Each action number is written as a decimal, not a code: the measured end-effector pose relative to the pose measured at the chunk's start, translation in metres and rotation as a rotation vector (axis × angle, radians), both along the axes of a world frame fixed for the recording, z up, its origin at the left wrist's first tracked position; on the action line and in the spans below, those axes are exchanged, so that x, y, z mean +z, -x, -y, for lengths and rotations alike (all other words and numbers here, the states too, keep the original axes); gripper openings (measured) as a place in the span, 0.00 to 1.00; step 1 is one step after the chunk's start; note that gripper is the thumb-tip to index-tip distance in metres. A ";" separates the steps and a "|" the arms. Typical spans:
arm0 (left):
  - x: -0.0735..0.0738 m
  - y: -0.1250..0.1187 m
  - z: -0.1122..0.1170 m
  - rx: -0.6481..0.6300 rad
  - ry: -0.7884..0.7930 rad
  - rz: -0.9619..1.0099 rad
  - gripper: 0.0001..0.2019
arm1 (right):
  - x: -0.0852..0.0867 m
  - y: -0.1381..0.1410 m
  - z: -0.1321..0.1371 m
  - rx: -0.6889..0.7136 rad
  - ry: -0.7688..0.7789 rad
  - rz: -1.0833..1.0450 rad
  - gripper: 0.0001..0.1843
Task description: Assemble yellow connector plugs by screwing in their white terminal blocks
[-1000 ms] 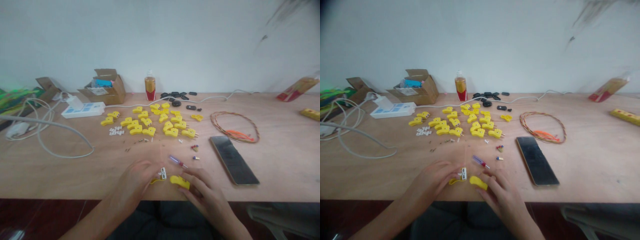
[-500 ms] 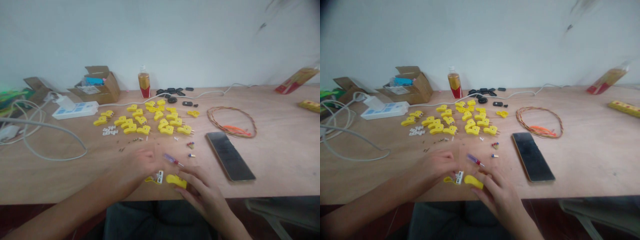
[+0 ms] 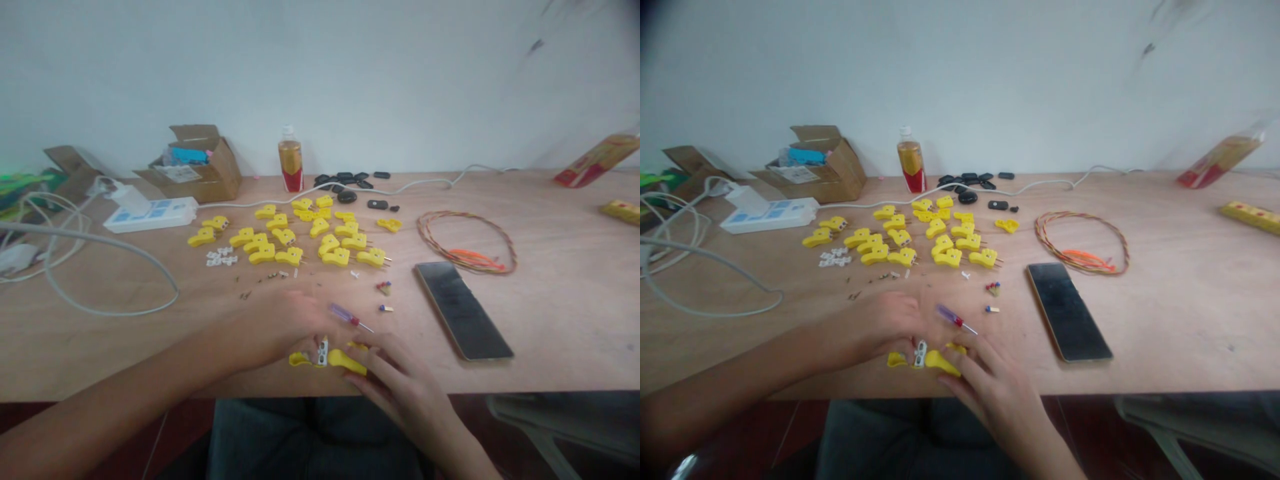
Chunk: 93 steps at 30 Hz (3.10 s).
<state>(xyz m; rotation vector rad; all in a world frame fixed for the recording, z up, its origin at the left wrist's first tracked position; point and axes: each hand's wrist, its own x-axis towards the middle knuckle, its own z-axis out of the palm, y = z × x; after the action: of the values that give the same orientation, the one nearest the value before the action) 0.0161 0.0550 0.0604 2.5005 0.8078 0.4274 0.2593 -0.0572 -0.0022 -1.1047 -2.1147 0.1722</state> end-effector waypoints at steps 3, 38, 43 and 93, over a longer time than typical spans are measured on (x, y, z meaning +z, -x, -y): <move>0.005 -0.012 -0.012 -0.220 0.128 -0.048 0.06 | -0.002 -0.001 0.000 -0.003 0.012 0.004 0.14; -0.064 0.043 0.092 0.458 -0.161 0.287 0.21 | 0.012 0.036 -0.022 0.104 0.169 0.004 0.16; -0.063 0.042 0.091 0.458 -0.139 0.280 0.22 | 0.013 0.037 -0.023 0.103 0.188 0.010 0.17; -0.059 0.030 0.097 0.417 -0.297 0.227 0.18 | 0.012 0.008 -0.034 -0.077 0.030 0.368 0.24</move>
<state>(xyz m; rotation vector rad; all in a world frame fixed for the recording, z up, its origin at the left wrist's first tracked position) -0.0143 -0.0425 0.0014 2.4704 1.2497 1.0205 0.2512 -0.0236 0.0097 -1.3143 -2.3901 -0.0407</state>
